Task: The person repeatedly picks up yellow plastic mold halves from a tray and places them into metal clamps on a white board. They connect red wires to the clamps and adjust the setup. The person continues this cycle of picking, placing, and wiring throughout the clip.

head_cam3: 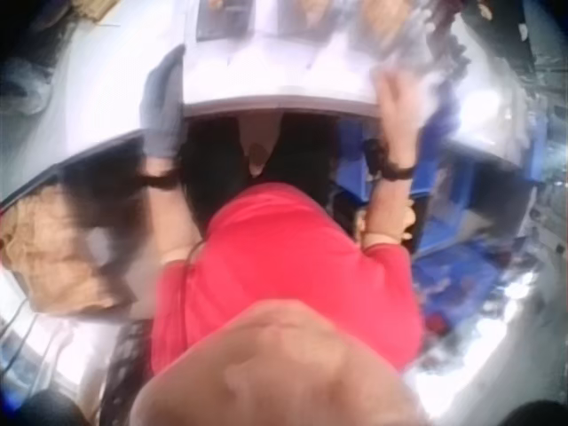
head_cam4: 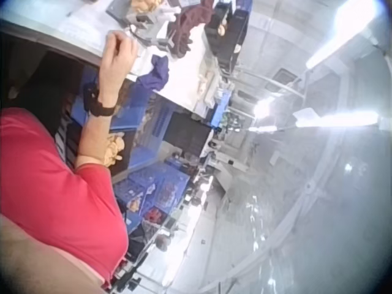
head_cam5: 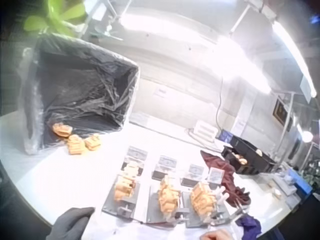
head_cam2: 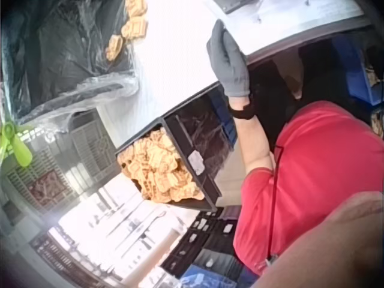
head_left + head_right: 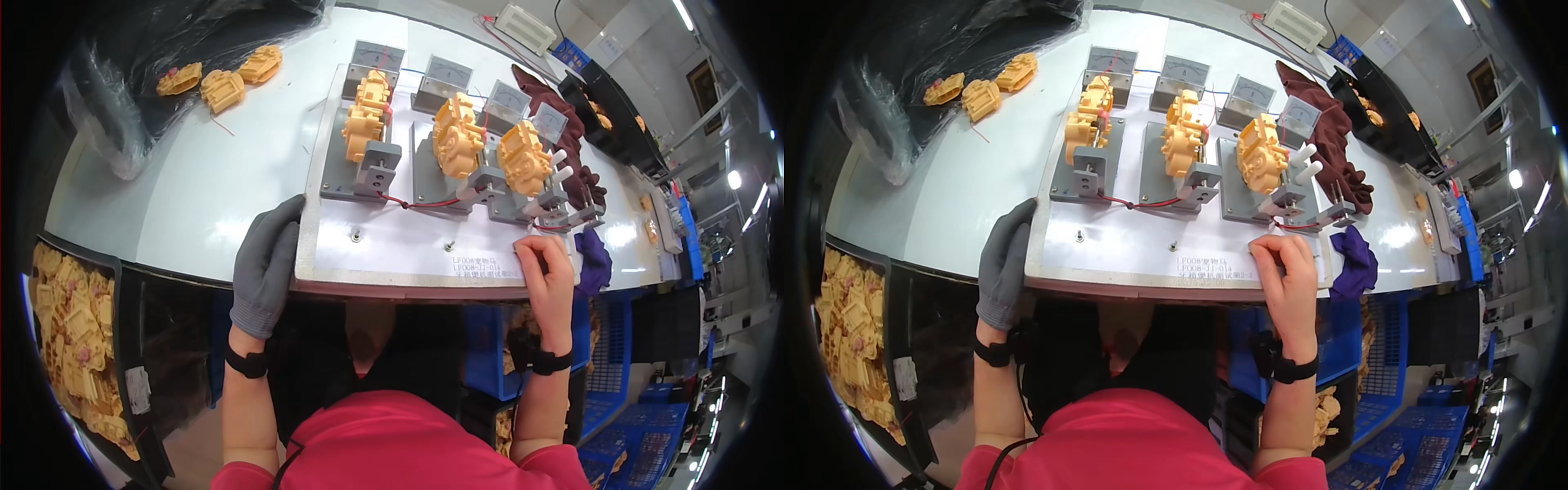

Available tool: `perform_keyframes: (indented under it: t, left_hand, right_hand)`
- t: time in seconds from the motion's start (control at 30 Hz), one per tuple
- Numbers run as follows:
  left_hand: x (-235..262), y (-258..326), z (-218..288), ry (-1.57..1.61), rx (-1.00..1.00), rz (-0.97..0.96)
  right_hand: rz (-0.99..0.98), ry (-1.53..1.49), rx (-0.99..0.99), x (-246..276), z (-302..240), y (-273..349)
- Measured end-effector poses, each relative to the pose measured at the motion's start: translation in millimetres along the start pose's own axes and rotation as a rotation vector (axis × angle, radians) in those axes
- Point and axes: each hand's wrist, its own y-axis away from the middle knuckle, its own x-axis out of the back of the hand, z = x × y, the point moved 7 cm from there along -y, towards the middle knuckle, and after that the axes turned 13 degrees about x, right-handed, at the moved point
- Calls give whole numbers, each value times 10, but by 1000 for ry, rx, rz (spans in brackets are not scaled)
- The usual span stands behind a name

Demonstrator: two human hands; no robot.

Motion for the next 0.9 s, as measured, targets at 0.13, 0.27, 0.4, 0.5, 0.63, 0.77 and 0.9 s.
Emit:
perform_keyframes:
  t: [0.13, 0.27, 0.4, 0.5, 0.63, 0.77, 0.9]
  left_hand:
    - [-2, 0, 17, 2, -23, 2]
    - [-10, -9, 2, 5, -37, -18]
    - [-12, 8, 11, 25, -19, -8]
    - [-19, -5, -28, 32, -19, -12]
    - [-6, -5, -15, 30, -20, -21]
    - [-2, -2, -35, 51, -19, -29]
    - [5, 6, -23, 29, -34, -17]
  right_hand:
    - [-17, -35, -6, 20, 36, -2]
    - [19, -77, 7, 75, -54, 13]
    - [-58, -37, 123, -35, -434, -12]
    - [-119, -54, 181, -266, -640, -65]
    - [-151, 4, 271, -458, -717, -201]
    - [-148, -23, 293, -545, -684, -266]
    - [-124, -89, 244, -565, -634, -261]
